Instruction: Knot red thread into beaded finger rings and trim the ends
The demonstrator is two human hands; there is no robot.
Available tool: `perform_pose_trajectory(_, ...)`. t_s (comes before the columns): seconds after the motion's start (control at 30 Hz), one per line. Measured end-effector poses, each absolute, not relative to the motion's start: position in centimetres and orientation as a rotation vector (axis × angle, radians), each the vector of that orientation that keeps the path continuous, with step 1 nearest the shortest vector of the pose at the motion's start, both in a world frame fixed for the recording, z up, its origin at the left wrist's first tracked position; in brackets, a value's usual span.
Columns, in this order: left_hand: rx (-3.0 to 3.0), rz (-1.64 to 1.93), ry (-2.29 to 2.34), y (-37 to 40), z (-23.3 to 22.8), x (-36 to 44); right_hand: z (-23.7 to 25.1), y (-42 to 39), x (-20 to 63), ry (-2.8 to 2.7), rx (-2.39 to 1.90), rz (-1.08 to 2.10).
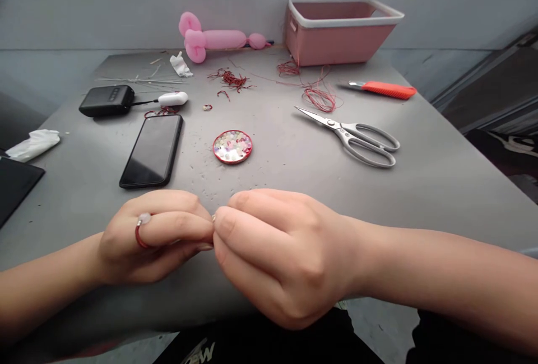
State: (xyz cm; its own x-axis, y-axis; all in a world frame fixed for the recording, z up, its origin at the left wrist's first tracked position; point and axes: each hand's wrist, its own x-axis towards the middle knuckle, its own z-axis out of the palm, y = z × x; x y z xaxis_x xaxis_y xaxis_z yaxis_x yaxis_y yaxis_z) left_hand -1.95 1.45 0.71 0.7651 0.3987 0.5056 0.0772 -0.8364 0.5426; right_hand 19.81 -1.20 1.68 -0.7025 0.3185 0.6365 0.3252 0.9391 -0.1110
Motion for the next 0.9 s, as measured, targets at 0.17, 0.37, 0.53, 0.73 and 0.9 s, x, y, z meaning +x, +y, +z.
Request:
perform_pose_trajectory(0.17, 2.331, 0.824, 0.486, 1.0, 0.9, -1.8, 1.8, -0.8, 20.0, -2.380, -0.498, 0.017)
perform_pose_trajectory(0.37, 2.327, 0.919, 0.542, 0.6, 0.4, -1.9, 1.6, -0.1, 19.7, -2.183, -0.910, 1.179)
perform_pose_trajectory(0.53, 2.155, 0.644, 0.633, 0.8, 0.8, -1.6, 1.5, 0.2, 20.0, -2.419, -0.801, 0.807)
perform_pose_trajectory(0.73, 1.812, 0.419, 0.724, 1.2, 1.4, -1.5, 1.5, 0.2, 20.2, -2.522, -0.361, -0.212)
perform_pose_trajectory(0.9, 1.836, 0.427, 0.720, 0.7, 1.4, -1.4, 1.3, 1.0, 21.0, -2.465, -0.489, -0.262)
